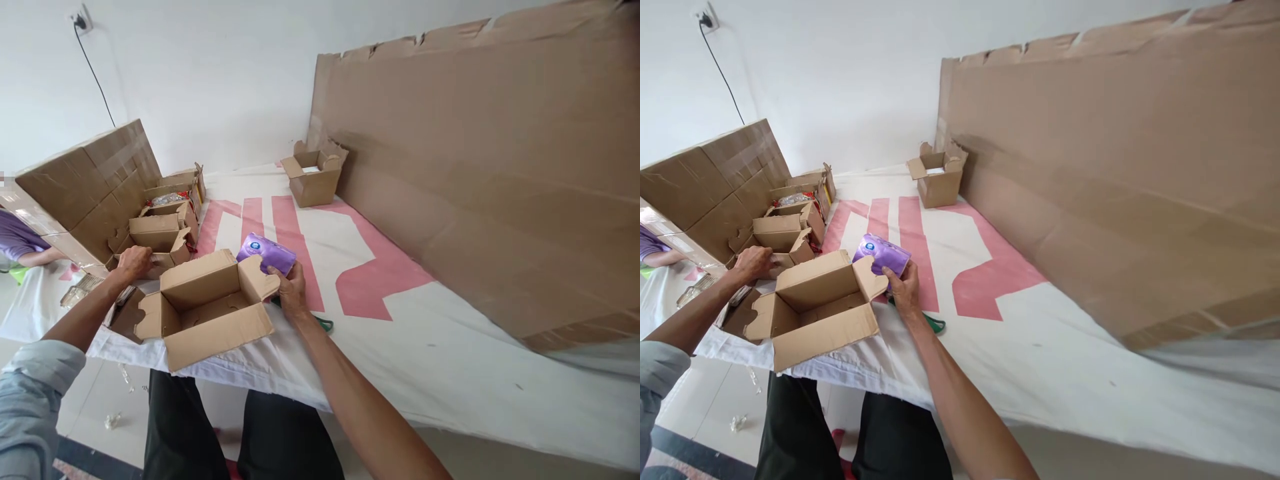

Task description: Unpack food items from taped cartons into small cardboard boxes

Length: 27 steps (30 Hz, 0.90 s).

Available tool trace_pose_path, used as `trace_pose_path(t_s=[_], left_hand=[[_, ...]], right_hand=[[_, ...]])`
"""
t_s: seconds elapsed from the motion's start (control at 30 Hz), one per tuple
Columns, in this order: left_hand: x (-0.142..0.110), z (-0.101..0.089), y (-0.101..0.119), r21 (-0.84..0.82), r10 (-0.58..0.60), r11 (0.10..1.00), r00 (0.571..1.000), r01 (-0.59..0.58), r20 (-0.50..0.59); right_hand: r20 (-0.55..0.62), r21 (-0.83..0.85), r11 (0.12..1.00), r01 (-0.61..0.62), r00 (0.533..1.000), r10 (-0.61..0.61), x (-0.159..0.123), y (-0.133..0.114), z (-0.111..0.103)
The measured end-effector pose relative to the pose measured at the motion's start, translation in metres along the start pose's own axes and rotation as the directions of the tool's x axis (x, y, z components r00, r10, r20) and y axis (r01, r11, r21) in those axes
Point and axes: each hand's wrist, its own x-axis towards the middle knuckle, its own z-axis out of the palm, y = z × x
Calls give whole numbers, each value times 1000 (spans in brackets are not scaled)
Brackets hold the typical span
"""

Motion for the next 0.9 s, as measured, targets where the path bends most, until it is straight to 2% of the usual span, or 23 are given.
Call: trace_pose_path(t_s=[0.37,0.63,0.9], left_hand=[[33,-6,4,-6,-21,1000,999,21,-30],[81,-11,14,-59,-35,998,997,31,-65],[130,-7,27,-87,-83,994,990,73,-114]], right_hand=[[53,30,999,-19,998,18,-7,-4,4],[19,12,1000,-28,999,28,-10,-3,5],[22,16,996,-88,996,87,-18,-16,6]])
